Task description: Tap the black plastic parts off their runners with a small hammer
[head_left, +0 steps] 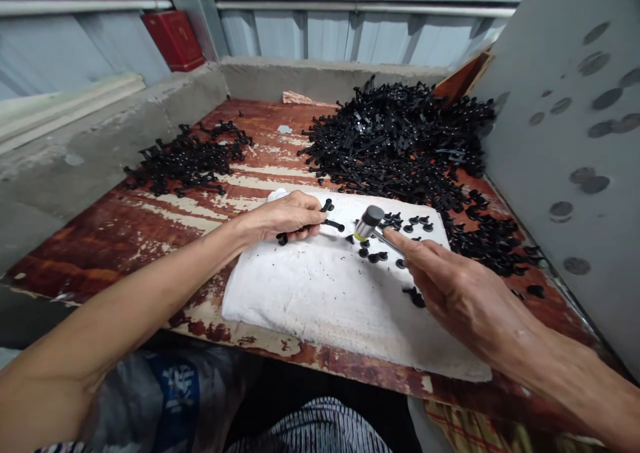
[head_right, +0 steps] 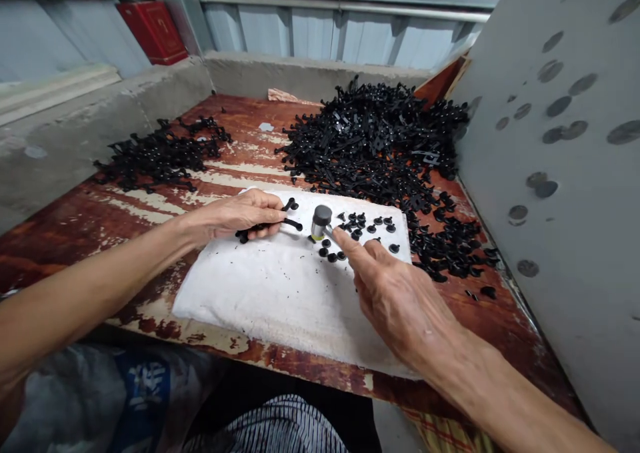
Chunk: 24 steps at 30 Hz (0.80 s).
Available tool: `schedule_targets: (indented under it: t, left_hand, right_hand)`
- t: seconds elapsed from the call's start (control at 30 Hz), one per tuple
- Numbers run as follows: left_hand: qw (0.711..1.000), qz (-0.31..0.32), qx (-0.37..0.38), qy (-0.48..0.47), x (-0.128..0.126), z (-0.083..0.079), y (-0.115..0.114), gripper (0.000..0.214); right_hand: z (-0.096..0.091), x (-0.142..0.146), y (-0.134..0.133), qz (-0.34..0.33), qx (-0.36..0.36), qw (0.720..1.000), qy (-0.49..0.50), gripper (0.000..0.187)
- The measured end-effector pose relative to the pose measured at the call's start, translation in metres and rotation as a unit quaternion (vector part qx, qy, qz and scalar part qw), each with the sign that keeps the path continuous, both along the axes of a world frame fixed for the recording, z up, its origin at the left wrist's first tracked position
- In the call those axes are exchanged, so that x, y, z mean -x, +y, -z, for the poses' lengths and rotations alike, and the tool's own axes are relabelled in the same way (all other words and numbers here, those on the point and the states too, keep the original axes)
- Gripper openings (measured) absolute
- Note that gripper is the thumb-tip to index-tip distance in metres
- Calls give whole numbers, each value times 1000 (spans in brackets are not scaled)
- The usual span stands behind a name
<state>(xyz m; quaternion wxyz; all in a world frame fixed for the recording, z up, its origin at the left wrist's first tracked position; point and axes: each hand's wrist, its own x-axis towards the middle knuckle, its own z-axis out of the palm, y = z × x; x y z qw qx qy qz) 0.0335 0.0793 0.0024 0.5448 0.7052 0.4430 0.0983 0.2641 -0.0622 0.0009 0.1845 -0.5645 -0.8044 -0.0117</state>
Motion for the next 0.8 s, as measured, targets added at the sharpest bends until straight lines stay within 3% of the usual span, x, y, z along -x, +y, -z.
schedule_targets:
  t: [0.23, 0.4, 0.57, 0.8]
  left_hand:
    - [990, -70, 114, -37, 3, -5, -10, 19]
    - [978, -67, 172, -93, 5, -3, -7, 11]
    - [972, -86, 186, -116, -3, 1, -4, 10]
    - [970, -124, 194, -80, -19, -3, -5, 23]
  right_hand:
    - [13, 6, 10, 2, 30, 995, -93, 59]
    - [10, 13, 31, 6, 43, 995, -90, 60]
    - [9, 8, 34, -3, 14, 1000, 15, 55]
    - [8, -9, 5, 55, 18, 982, 182, 50]
